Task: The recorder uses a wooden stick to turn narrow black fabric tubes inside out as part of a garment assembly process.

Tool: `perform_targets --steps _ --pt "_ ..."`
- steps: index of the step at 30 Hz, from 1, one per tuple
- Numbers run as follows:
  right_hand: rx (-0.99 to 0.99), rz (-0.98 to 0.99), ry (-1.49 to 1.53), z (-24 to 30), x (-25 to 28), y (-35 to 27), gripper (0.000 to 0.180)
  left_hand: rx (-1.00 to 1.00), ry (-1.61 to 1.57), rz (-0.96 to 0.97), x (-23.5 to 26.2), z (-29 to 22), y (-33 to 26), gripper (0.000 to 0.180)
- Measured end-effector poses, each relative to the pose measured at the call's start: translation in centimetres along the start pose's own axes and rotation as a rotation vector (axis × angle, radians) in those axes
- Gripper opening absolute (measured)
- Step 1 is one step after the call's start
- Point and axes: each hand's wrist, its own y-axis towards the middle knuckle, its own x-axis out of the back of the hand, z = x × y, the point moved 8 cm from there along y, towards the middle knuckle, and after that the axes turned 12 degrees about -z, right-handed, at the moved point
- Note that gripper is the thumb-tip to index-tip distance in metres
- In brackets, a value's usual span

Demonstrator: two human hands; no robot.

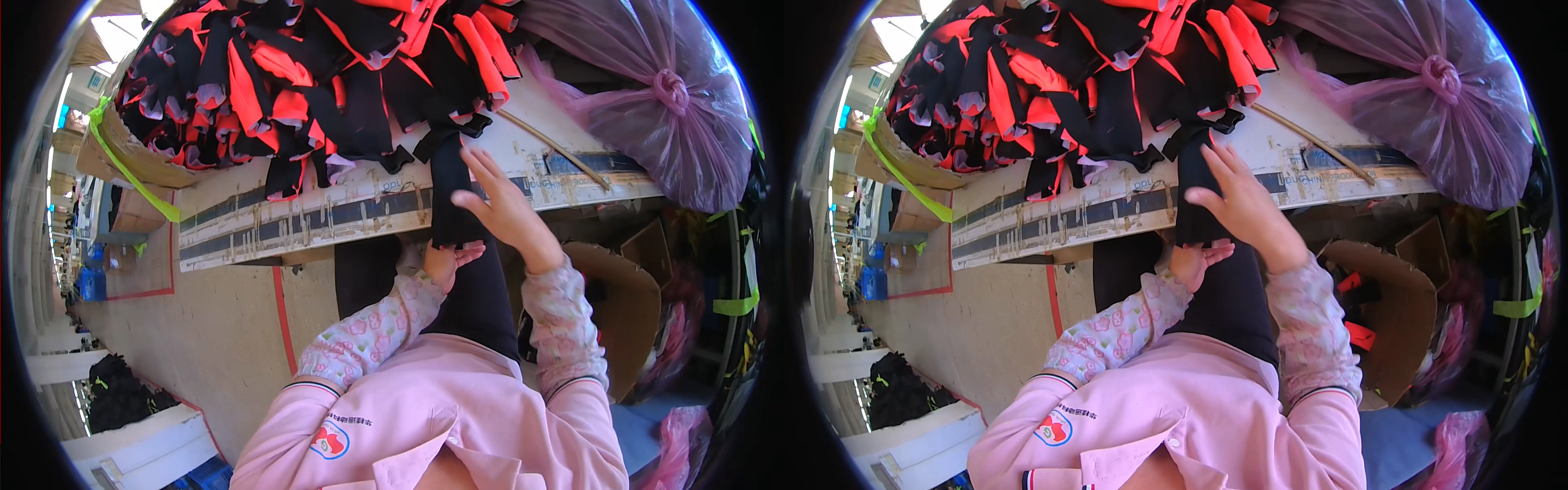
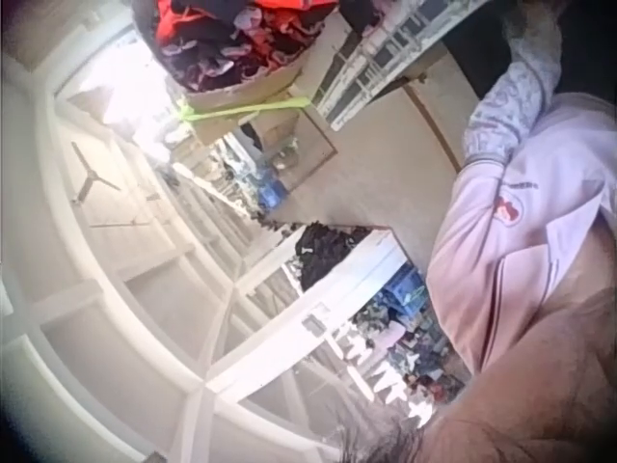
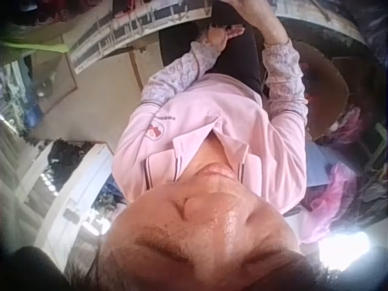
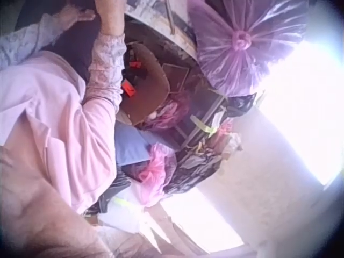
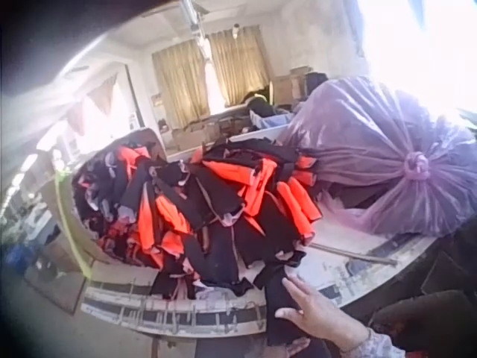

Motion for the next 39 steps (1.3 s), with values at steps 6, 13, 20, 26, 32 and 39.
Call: perform_targets --steps 6,13,20,26,32,39 --pt "0.264 0.017 -0.425 -4.4 -9.1 1.9 0.078 -0.051 0.011 -0.047 0.7 0.9 1.0 0.032" --pt "0.217 0.055 0.01 -5.7 -6.7 3.2 0.057 0.093 0.062 -0.068 0.5 0.9 1.1 0.026" --pt "-0.104 -0.368 -1.101 -18.2 10.8 0.1 0.04 0.094 0.021 0.0 -0.2 1.0 0.7 0.031" --pt "0.019 -0.087 -1.084 -18.6 10.4 -1.0 0.019 0.068 0.001 0.065 -1.3 0.2 0.1 0.031" --pt "-0.226 -0.12 -0.48 -19.9 13.2 -10.4 0.017 0.101 0.047 0.077 -1.8 1.2 0.4 0.029" --pt "-0.877 0.178 0.201 -6.4 11.6 -27.7 0.019 0.092 0.068 0.072 -1.4 1.7 0.6 0.03"
